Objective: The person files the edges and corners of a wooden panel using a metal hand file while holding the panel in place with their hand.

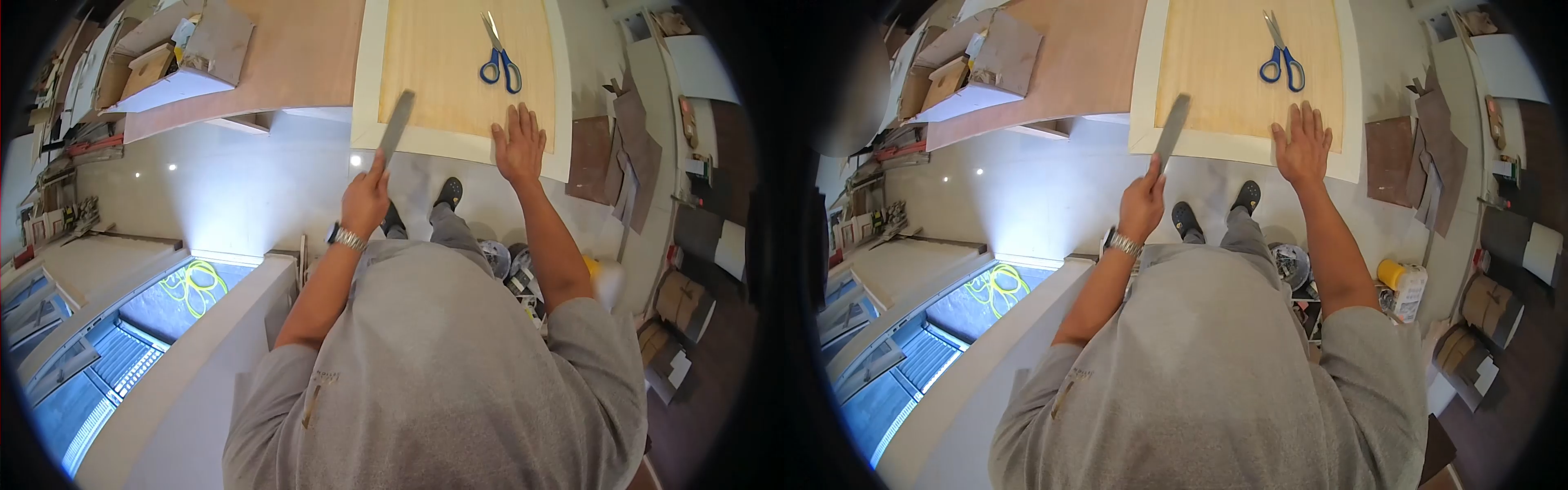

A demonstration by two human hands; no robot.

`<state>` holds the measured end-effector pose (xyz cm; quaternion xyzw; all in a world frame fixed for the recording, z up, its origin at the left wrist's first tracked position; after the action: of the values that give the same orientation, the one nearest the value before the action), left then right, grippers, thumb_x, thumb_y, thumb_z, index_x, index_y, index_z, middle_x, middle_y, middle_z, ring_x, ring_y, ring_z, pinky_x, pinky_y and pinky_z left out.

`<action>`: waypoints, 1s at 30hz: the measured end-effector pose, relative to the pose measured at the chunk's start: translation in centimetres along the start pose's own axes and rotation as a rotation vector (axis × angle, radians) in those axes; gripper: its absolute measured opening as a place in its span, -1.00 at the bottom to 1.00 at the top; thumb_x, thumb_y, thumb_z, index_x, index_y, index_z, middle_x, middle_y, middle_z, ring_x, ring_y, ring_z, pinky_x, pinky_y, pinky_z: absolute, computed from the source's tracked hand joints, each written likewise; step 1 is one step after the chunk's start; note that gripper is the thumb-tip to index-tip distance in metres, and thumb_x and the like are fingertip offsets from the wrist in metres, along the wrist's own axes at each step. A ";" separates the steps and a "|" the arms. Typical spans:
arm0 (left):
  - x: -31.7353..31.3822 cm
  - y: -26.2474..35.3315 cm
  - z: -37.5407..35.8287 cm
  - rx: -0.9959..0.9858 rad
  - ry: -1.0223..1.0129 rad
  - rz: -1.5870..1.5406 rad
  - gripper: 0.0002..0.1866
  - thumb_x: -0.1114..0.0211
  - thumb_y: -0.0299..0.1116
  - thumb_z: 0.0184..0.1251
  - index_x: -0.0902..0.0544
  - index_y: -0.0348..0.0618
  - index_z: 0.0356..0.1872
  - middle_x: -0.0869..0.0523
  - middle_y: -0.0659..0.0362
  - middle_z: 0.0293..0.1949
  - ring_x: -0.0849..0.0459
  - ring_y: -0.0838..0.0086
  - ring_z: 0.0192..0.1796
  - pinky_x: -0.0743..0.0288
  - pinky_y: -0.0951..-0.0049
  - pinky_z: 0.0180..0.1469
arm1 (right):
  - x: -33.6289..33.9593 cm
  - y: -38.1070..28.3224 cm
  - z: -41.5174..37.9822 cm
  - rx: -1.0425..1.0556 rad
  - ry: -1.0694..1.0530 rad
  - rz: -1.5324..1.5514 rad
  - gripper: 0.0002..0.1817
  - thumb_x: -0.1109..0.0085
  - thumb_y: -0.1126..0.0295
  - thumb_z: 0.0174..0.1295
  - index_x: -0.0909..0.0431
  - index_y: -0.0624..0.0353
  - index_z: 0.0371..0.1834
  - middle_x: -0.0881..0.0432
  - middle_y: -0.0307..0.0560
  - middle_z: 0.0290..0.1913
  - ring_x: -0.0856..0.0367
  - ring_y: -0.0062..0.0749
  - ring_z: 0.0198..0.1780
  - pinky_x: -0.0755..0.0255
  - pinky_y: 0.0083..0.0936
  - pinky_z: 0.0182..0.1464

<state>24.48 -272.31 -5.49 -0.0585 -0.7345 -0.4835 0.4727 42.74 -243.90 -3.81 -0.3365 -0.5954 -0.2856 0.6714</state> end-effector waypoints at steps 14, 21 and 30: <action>-0.7 0.9 0.3 -0.009 0.010 -0.035 -0.45 -0.19 -0.21 0.51 -0.39 0.27 0.50 -0.62 -0.05 -0.46 -0.61 0.01 -0.43 -0.51 0.06 -0.34 | 0.0 0.0 0.0 0.025 0.045 0.023 -0.32 0.14 -0.13 0.50 -0.27 0.03 0.54 -0.15 -0.03 0.61 -0.01 -0.06 0.64 0.15 0.17 0.57; 1.4 -0.5 -2.2 -0.017 0.024 -0.019 -0.46 -0.19 -0.24 0.52 -0.40 0.22 0.50 -0.59 -0.05 -0.49 -0.60 0.00 -0.43 -0.50 0.05 -0.35 | -0.2 0.2 0.1 -0.011 -0.007 0.016 -0.30 0.19 -0.17 0.51 -0.24 0.00 0.56 -0.11 -0.09 0.63 0.04 -0.13 0.66 0.20 0.11 0.61; -1.8 4.4 2.1 -0.066 -0.037 0.019 -0.46 -0.18 -0.25 0.52 -0.40 0.11 0.49 -0.61 -0.05 -0.48 -0.61 0.01 -0.41 -0.51 0.05 -0.32 | 0.2 0.1 0.1 0.000 -0.021 -0.012 -0.29 0.21 -0.18 0.51 -0.22 -0.01 0.58 -0.09 -0.11 0.64 0.05 -0.13 0.66 0.22 0.09 0.62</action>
<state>26.47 -267.75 -4.12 -0.0898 -0.7261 -0.5017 0.4615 42.77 -243.78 -3.58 -0.3359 -0.6043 -0.2862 0.6634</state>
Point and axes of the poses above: each hand's wrist, its own z-axis towards the middle knuckle, its own x-axis out of the back of the hand, y = z × x, the point moved 7 cm from there along z, towards the middle knuckle
